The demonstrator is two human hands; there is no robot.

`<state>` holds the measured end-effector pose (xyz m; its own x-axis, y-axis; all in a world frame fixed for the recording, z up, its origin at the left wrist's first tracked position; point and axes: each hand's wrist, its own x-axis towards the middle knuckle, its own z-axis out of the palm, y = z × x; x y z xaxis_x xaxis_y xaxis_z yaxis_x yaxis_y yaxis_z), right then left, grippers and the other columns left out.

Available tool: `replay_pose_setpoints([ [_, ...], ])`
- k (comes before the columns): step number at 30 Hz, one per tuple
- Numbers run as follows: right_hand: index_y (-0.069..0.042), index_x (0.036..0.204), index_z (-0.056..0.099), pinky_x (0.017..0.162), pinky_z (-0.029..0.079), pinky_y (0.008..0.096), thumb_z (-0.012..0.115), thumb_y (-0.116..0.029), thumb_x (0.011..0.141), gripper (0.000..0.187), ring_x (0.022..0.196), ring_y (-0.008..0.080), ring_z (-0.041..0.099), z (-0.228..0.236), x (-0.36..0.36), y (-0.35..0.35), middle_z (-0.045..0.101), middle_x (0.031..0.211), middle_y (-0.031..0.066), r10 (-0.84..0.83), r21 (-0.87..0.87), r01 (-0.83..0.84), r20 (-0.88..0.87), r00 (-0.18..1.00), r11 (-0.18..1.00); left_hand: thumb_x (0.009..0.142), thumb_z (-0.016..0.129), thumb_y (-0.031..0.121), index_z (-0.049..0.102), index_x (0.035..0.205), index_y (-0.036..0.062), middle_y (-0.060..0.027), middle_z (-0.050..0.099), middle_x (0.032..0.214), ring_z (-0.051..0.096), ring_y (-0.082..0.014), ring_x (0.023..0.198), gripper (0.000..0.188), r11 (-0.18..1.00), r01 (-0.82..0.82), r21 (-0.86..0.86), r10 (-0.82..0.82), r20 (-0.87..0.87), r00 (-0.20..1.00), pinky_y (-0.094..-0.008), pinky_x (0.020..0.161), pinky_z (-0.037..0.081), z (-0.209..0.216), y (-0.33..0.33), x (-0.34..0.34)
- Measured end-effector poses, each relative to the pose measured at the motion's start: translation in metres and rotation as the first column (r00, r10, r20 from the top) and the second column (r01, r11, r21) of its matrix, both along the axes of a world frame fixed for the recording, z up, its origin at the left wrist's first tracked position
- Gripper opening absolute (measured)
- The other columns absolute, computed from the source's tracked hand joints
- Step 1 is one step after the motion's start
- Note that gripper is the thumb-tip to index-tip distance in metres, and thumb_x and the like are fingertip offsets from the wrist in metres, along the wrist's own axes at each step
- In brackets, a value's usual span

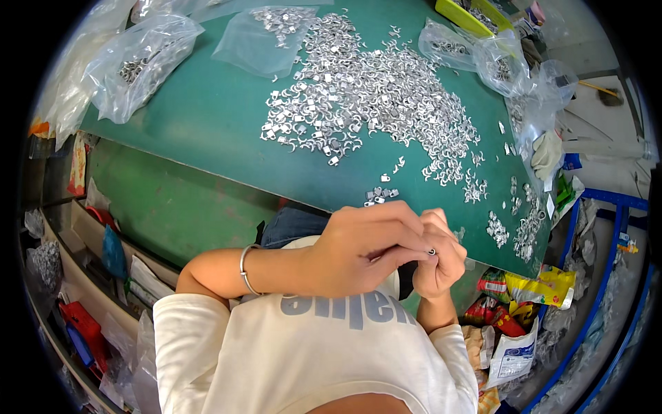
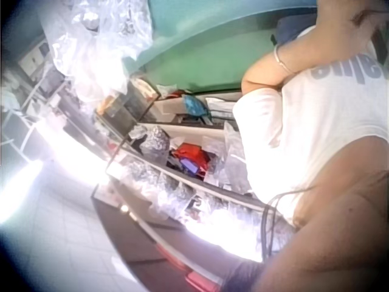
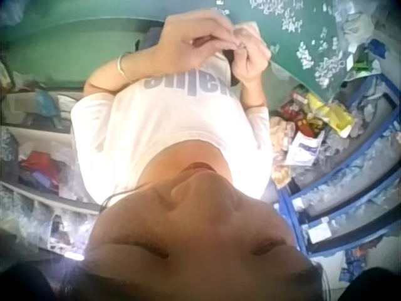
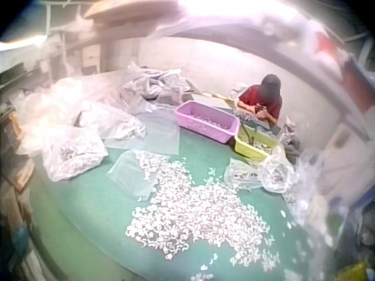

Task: The person assembles small metal hardware components by hand on a green workbench. They pick up a hook-shaped piece and a rectangular piece, fit them together, and place the assembled unit into a small pile. The process is repeated continuously throughout the clip.

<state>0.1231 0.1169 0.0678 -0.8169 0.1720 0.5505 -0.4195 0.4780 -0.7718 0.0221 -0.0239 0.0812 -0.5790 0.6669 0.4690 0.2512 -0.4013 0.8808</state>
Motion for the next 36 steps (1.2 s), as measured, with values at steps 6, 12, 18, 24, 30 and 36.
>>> replay_pose_setpoints([
  [6, 0.006, 0.075, 0.058, 0.062, 0.039, 0.0384, 0.063, 0.0, 0.073, 0.008, 0.058, 0.0272, 0.051, 0.018, -0.002, 0.002, 0.053, 0.066, 0.0127, -0.152, 0.335, 0.124, 0.058, 0.987, 0.934, 0.076, 0.07, -0.01, 0.071, 0.088, 0.0007, -0.0062, 0.063, 0.084, 0.053, -0.0084, 0.059, 0.016, 0.992, 0.075, -0.103, -0.065, 0.093, 0.994, -0.0234, 0.048, 0.037, -0.002, 0.003, -0.011],
  [12, 0.003, 0.074, 0.058, 0.061, 0.037, 0.037, 0.066, -0.003, 0.076, 0.011, 0.057, 0.0268, 0.048, 0.023, -0.001, 0.006, 0.05, 0.062, 0.0103, -0.205, 0.421, 0.121, 0.16, 0.966, 0.899, 0.081, 0.07, -0.004, 0.071, 0.088, -0.0001, -0.005, 0.063, 0.085, 0.051, -0.0065, 0.061, 0.009, 0.971, 0.147, -0.191, -0.167, -0.093, 0.982, -0.0235, 0.05, 0.038, 0.002, 0.01, -0.03],
  [18, 0.002, 0.075, 0.057, 0.05, 0.033, 0.0256, 0.055, -0.022, 0.098, 0.034, 0.051, 0.0106, 0.043, 0.011, 0.012, 0.011, 0.053, 0.061, 0.0034, 0.128, -0.398, 0.056, 0.421, 0.898, 0.916, 0.084, 0.07, 0.0, 0.069, 0.088, -0.002, -0.0001, 0.063, 0.087, 0.05, -0.0031, 0.063, 0.004, 0.791, 0.61, -0.057, -0.284, 0.847, 0.448, -0.0209, 0.053, 0.038, -0.002, 0.014, -0.036],
  [24, 0.002, 0.079, 0.058, 0.047, 0.032, 0.0227, 0.048, -0.029, 0.102, 0.04, 0.052, 0.006, 0.043, 0.004, 0.008, 0.007, 0.054, 0.064, 0.002, 0.154, -0.5, 0.024, 0.311, 0.938, 0.866, 0.082, 0.072, -0.002, 0.072, 0.098, 0.0003, -0.0006, 0.063, 0.09, 0.045, -0.0006, 0.063, 0.016, 0.883, 0.469, -0.013, -0.344, 0.662, 0.666, -0.0188, 0.052, 0.032, -0.01, 0.015, -0.027],
  [30, 0.004, 0.083, 0.057, 0.051, 0.036, 0.0259, 0.046, -0.025, 0.102, 0.036, 0.054, 0.0106, 0.045, 0.007, 0.009, 0.002, 0.055, 0.066, 0.0041, 0.107, -0.405, 0.06, 0.376, 0.92, 0.913, 0.079, 0.073, -0.003, 0.074, 0.098, 0.0033, -0.0032, 0.064, 0.091, 0.053, -0.0044, 0.068, 0.02, 0.92, 0.367, -0.137, -0.26, 0.487, 0.834, -0.02, 0.055, 0.037, -0.004, 0.009, -0.027],
  [36, 0.003, 0.08, 0.057, 0.061, 0.038, 0.0351, 0.058, -0.006, 0.088, 0.013, 0.062, 0.0258, 0.05, 0.012, -0.005, 0.0, 0.053, 0.067, 0.0099, -0.167, 0.177, 0.129, 0.215, 0.962, 0.976, 0.079, 0.073, -0.004, 0.074, 0.098, 0.0019, -0.0044, 0.064, 0.09, 0.055, -0.0065, 0.069, 0.02, 0.956, 0.264, -0.124, -0.21, 0.338, 0.917, -0.0205, 0.055, 0.039, -0.007, 0.007, -0.025],
])
